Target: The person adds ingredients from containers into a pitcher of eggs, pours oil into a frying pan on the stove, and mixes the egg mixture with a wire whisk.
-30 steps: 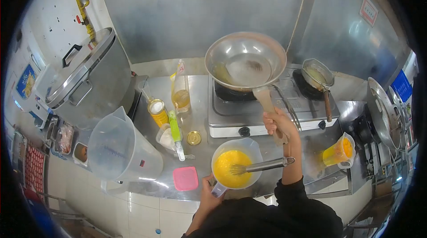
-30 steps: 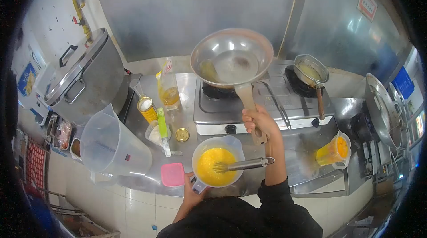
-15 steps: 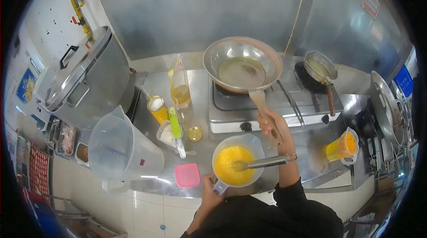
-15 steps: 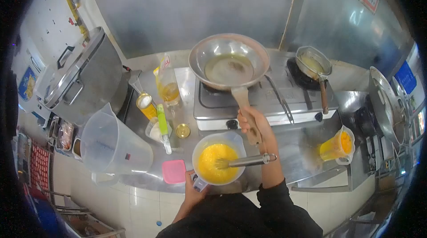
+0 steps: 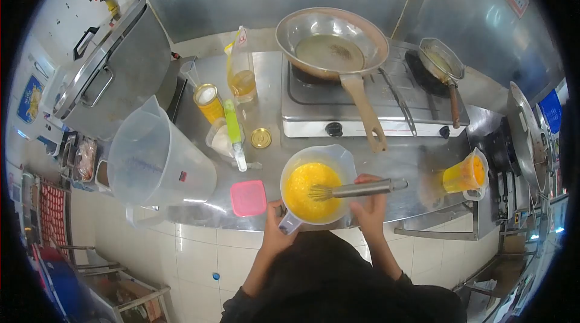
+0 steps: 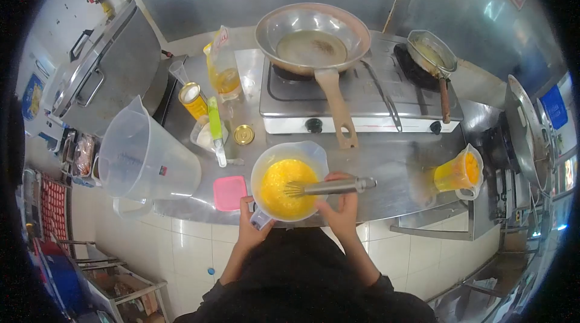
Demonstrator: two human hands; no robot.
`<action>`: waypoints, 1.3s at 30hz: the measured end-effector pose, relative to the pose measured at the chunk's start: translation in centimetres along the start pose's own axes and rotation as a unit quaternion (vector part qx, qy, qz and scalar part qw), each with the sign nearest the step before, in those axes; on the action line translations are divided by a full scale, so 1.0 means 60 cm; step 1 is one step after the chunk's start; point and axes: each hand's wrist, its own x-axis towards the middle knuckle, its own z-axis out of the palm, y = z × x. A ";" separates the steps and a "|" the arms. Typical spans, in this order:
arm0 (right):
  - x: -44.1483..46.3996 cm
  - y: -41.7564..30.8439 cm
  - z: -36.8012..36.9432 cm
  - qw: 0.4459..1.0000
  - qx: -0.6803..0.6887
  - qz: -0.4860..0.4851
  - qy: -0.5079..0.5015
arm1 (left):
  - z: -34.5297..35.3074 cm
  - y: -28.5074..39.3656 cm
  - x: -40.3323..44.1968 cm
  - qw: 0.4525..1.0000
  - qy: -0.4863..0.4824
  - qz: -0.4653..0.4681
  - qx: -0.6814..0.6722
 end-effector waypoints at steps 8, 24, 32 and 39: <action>0.025 -0.069 0.045 0.967 0.091 0.122 -0.204 | -0.006 -0.002 -0.028 0.988 0.035 0.114 0.101; 0.006 -0.098 0.065 0.991 -0.022 -0.077 -0.108 | 0.001 -0.023 -0.035 0.996 0.049 0.036 0.070; -0.007 -0.121 0.070 0.988 -0.095 -0.060 -0.105 | 0.001 -0.023 -0.036 0.994 0.065 0.056 0.068; -0.016 -0.090 0.044 0.995 -0.025 0.000 -0.095 | 0.005 -0.031 -0.031 0.993 0.070 0.052 0.078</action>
